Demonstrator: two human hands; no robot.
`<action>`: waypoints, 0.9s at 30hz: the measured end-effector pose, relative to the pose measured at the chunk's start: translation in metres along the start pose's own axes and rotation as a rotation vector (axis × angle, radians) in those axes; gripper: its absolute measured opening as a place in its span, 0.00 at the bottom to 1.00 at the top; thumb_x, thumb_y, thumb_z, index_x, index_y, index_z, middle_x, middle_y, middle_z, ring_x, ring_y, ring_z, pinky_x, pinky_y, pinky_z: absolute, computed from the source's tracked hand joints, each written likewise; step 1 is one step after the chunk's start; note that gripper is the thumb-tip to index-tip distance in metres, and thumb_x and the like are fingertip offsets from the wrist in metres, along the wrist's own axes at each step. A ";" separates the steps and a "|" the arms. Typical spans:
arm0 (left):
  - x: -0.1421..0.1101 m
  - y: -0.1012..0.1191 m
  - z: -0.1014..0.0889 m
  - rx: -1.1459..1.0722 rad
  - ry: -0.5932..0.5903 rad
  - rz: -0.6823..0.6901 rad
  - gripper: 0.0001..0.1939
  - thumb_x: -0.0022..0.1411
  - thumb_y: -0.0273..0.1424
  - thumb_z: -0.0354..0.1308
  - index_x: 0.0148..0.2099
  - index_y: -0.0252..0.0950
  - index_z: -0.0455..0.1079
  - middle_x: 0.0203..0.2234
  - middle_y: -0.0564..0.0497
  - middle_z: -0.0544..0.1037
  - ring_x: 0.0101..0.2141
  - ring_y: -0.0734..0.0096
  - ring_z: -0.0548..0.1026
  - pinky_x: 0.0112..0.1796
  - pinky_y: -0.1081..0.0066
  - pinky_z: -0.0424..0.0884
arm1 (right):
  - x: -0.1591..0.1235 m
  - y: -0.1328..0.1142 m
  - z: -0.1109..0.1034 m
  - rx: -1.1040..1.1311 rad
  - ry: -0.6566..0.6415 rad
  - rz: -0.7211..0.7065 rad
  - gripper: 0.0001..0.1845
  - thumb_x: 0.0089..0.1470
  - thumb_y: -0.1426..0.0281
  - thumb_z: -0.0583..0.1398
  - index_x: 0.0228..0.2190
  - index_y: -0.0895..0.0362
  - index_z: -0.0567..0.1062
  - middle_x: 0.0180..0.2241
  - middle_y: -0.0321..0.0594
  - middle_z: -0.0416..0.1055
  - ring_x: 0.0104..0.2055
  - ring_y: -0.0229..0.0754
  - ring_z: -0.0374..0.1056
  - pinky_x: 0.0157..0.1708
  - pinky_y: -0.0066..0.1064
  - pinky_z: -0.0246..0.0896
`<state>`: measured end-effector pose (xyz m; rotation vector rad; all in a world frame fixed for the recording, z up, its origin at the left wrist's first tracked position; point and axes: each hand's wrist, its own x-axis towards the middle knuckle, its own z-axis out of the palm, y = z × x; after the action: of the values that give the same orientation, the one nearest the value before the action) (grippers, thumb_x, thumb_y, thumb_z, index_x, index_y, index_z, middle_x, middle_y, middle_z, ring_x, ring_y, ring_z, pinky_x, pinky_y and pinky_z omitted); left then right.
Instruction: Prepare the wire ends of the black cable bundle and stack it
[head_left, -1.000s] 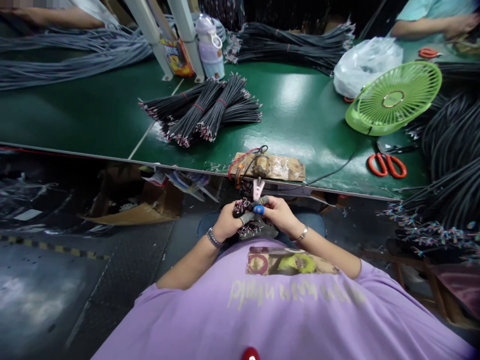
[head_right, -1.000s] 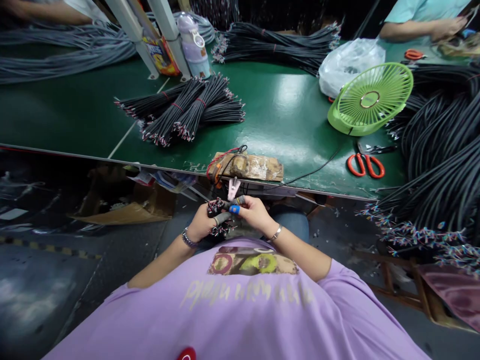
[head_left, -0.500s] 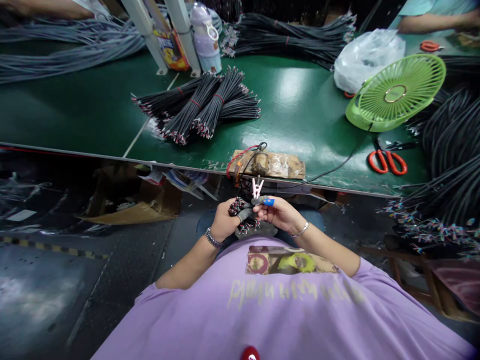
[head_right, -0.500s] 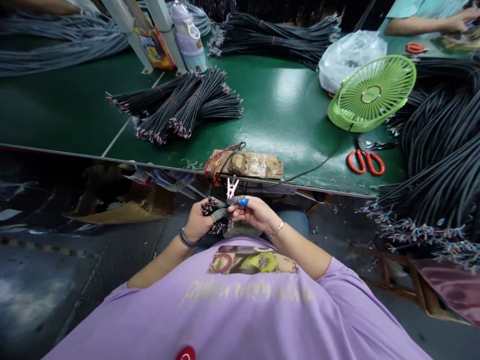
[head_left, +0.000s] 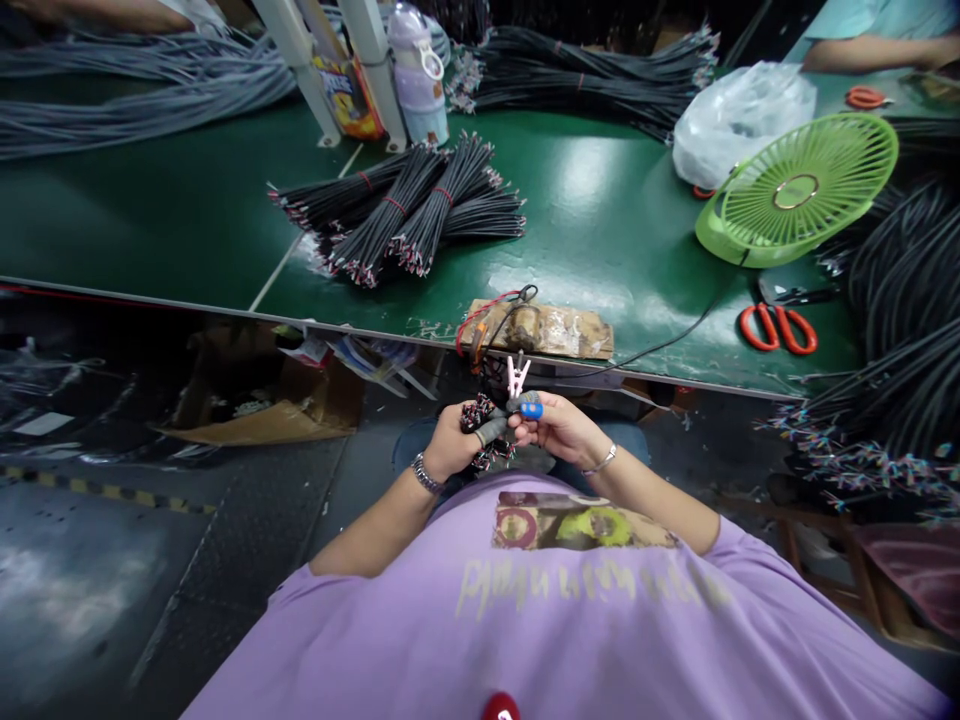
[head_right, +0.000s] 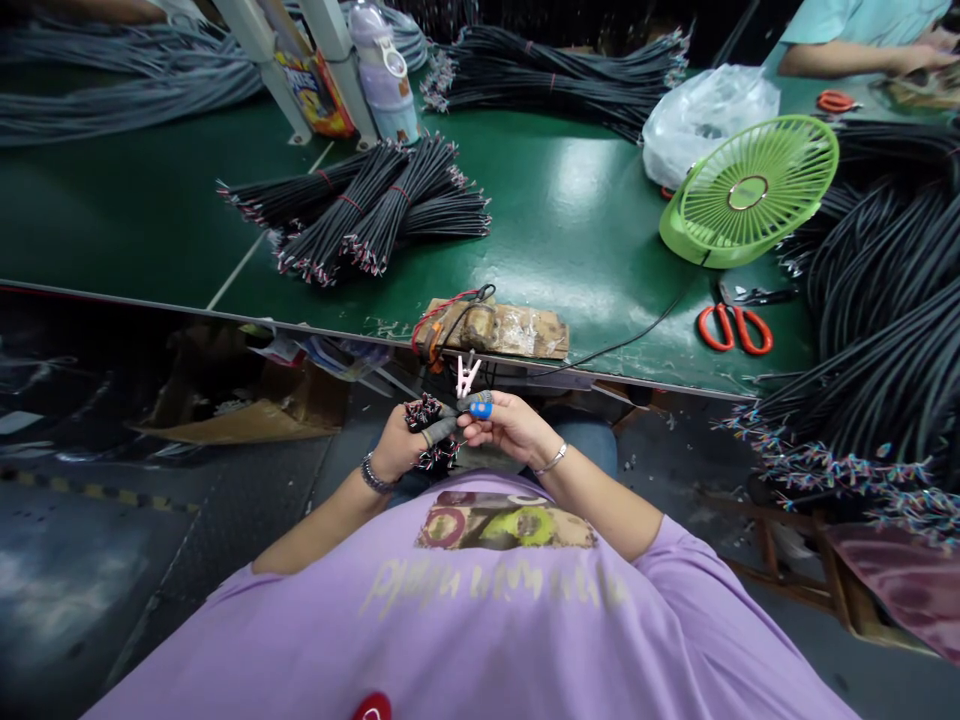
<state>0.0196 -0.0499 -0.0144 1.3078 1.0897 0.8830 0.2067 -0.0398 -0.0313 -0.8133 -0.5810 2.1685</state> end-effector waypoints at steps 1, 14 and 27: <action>0.000 -0.001 0.000 -0.009 -0.002 -0.004 0.11 0.49 0.36 0.65 0.28 0.31 0.72 0.20 0.51 0.76 0.22 0.72 0.73 0.26 0.73 0.69 | 0.000 0.000 0.001 -0.006 0.004 -0.002 0.14 0.41 0.69 0.69 0.30 0.61 0.72 0.27 0.42 0.77 0.24 0.36 0.73 0.26 0.28 0.72; 0.003 0.001 -0.002 -0.019 0.014 -0.002 0.14 0.48 0.35 0.66 0.35 0.31 0.72 0.24 0.51 0.77 0.25 0.73 0.72 0.30 0.73 0.70 | -0.012 -0.007 0.013 -0.423 0.054 -0.260 0.11 0.44 0.68 0.67 0.30 0.58 0.74 0.26 0.37 0.77 0.28 0.36 0.74 0.29 0.24 0.68; 0.001 0.002 -0.003 -0.066 -0.028 -0.020 0.11 0.51 0.34 0.64 0.30 0.31 0.71 0.20 0.53 0.74 0.21 0.76 0.70 0.27 0.74 0.68 | -0.006 0.002 0.006 -0.274 0.032 -0.199 0.14 0.42 0.65 0.68 0.30 0.58 0.73 0.27 0.39 0.77 0.27 0.37 0.73 0.30 0.29 0.69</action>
<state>0.0173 -0.0475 -0.0122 1.2493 1.0419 0.8757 0.2048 -0.0468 -0.0262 -0.8912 -0.9169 1.9159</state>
